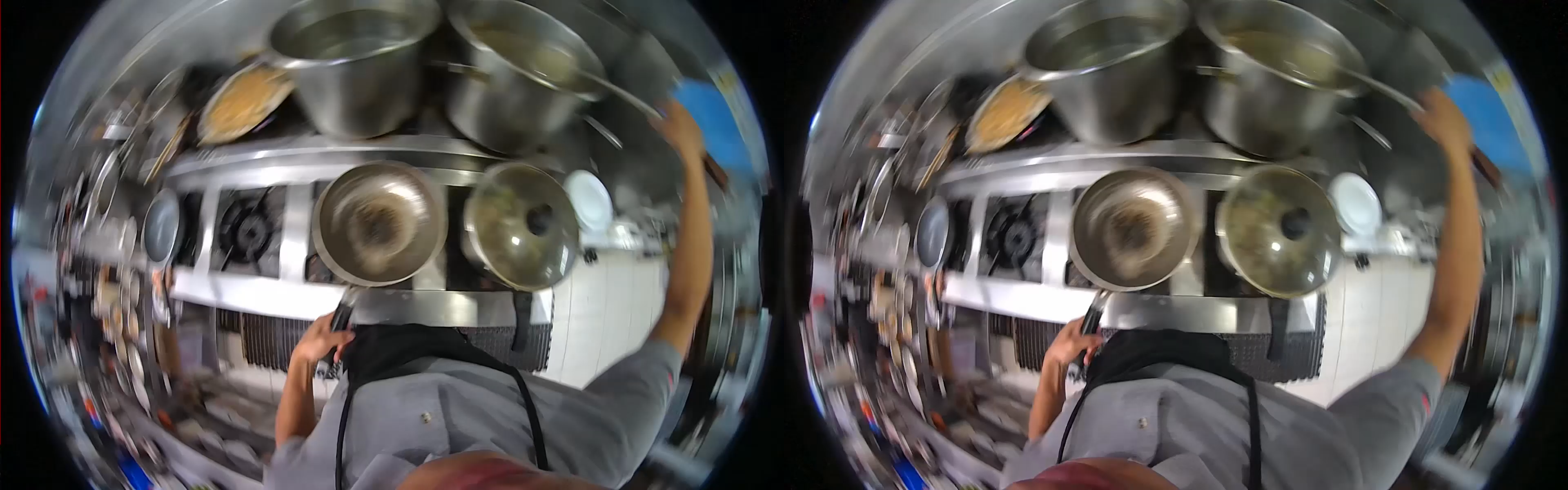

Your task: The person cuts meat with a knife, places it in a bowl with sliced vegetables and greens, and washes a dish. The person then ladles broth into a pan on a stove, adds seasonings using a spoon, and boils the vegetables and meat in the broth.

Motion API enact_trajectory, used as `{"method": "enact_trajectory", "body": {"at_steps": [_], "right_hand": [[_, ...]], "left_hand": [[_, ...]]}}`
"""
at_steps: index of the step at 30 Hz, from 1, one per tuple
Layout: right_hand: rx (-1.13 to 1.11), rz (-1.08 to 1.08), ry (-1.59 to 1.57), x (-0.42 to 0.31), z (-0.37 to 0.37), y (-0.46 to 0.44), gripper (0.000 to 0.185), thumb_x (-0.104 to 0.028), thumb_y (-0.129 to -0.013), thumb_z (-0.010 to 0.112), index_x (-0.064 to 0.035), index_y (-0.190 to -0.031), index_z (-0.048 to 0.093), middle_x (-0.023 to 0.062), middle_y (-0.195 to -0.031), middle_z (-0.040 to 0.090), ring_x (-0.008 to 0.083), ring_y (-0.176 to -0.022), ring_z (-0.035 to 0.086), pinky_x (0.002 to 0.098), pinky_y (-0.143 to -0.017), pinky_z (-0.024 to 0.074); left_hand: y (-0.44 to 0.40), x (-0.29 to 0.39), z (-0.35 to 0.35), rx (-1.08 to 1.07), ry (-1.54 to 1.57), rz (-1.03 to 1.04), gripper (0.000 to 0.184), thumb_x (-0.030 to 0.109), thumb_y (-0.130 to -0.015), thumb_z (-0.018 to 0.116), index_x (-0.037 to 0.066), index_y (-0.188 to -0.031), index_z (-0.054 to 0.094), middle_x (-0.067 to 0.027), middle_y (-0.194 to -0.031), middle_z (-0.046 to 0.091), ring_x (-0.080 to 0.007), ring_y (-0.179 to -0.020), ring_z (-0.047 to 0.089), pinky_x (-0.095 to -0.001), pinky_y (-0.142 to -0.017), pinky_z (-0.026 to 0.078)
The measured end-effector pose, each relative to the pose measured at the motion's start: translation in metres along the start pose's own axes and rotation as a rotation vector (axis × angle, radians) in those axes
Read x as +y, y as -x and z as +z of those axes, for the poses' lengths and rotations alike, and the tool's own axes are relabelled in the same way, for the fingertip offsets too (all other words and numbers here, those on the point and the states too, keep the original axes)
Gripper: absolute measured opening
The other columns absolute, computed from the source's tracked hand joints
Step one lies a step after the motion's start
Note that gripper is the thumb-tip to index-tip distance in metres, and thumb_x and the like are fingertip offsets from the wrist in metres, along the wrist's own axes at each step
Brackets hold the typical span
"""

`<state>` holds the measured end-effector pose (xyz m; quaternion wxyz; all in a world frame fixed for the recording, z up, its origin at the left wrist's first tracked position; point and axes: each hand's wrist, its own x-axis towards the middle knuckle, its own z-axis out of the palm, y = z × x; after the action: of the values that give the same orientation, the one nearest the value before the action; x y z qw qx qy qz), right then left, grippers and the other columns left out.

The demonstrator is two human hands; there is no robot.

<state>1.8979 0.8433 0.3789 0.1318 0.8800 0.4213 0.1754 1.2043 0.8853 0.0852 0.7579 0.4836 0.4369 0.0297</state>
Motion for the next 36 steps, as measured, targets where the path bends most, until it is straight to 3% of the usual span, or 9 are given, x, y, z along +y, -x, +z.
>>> {"method": "enact_trajectory", "body": {"at_steps": [4,11,19,22,24,31,34,35,36], "right_hand": [[0.344,0.111,0.102,-0.024,0.009,0.024,0.019,-0.022,-0.079,0.068,-0.0073,-0.091,0.066,0.0153,-0.086,0.069,0.0357,-0.083,0.067,0.0456,-0.072,0.0537],[0.545,0.133,0.237,0.004,0.057,0.021,0.025,-0.02,-0.08,0.069,-0.0107,-0.101,0.057,0.0145,-0.085,0.065,0.0335,-0.076,0.068,0.0438,-0.063,0.0544],[0.019,0.122,0.126,-0.011,0.112,0.031,0.028,-0.019,-0.087,0.059,-0.0116,-0.111,0.049,0.0207,-0.091,0.065,0.0376,-0.076,0.068,0.0504,-0.063,0.054],[0.008,-0.07,-0.231,-0.004,0.127,0.044,0.061,-0.026,-0.082,0.06,-0.0093,-0.139,0.043,0.0249,-0.107,0.064,0.0447,-0.1,0.061,0.0509,-0.086,0.0483],[-0.041,0.018,-0.437,-0.013,0.125,0.041,0.057,-0.022,-0.083,0.058,-0.0093,-0.137,0.047,0.0252,-0.111,0.063,0.0446,-0.103,0.06,0.0506,-0.085,0.0478],[-0.109,0.152,-0.007,-0.026,0.098,0.035,0.061,-0.019,-0.086,0.055,-0.0106,-0.144,0.037,0.0271,-0.113,0.062,0.0446,-0.103,0.059,0.0523,-0.089,0.0457],[-0.137,0.164,0.015,-0.037,0.085,0.038,0.063,-0.017,-0.085,0.056,-0.0102,-0.144,0.036,0.0265,-0.113,0.062,0.0436,-0.108,0.058,0.0511,-0.089,0.0466],[-0.129,0.178,0.008,-0.035,0.09,0.035,0.063,-0.017,-0.085,0.056,-0.0102,-0.144,0.036,0.0265,-0.113,0.062,0.0436,-0.108,0.058,0.0511,-0.089,0.0466],[-0.135,0.156,0.016,-0.026,0.097,0.034,0.062,-0.016,-0.086,0.054,-0.0105,-0.145,0.035,0.0265,-0.115,0.061,0.0439,-0.109,0.058,0.0512,-0.09,0.0464]], "left_hand": [[-0.016,-0.055,-0.008,0.108,0.016,0.007,0.018,0.005,-0.074,0.07,0.002,-0.086,0.056,-0.0035,-0.06,0.055,-0.0136,-0.047,0.053,-0.0269,-0.042,0.044],[-0.032,-0.059,-0.014,0.195,-0.027,-0.088,0.017,0.007,-0.071,0.073,0.004,-0.079,0.059,-0.0018,-0.063,0.057,-0.0114,-0.052,0.054,-0.0253,-0.049,0.044],[-0.065,-0.089,-0.045,0.106,0.07,-0.134,0.018,0.012,-0.079,0.074,0.004,-0.086,0.059,-0.0041,-0.067,0.059,-0.0149,-0.058,0.057,-0.029,-0.055,0.048],[-0.054,-0.039,-0.036,0.01,-0.031,-0.116,0.017,0.014,-0.084,0.068,0.003,-0.091,0.057,-0.0047,-0.069,0.059,-0.015,-0.061,0.058,-0.0299,-0.058,0.048],[-0.053,-0.053,-0.058,-0.02,-0.177,-0.028,0.02,0.018,-0.088,0.065,0.002,-0.094,0.055,-0.0045,-0.07,0.059,-0.014,-0.061,0.058,-0.0297,-0.059,0.048],[-0.037,-0.053,-0.091,-0.067,-0.153,-0.069,0.032,0.03,-0.091,0.065,0.002,-0.1,0.051,-0.0039,-0.077,0.058,-0.01,-0.063,0.057,-0.029,-0.061,0.048],[-0.042,-0.116,-0.132,-0.196,-0.299,0.008,0.061,0.042,-0.089,0.067,-0.004,-0.125,0.049,-0.0173,-0.103,0.064,-0.0199,-0.097,0.062,-0.031,-0.078,0.052],[-0.015,-0.056,-0.147,-0.302,-0.353,-0.133,0.065,0.041,-0.091,0.062,-0.005,-0.134,0.045,-0.0204,-0.117,0.062,-0.0239,-0.112,0.056,-0.0325,-0.091,0.048],[-0.01,-0.039,-0.181,-0.251,-0.515,0.034,0.058,0.038,-0.092,0.061,-0.005,-0.13,0.049,-0.0187,-0.118,0.062,-0.0236,-0.112,0.057,-0.0327,-0.094,0.047]]}}
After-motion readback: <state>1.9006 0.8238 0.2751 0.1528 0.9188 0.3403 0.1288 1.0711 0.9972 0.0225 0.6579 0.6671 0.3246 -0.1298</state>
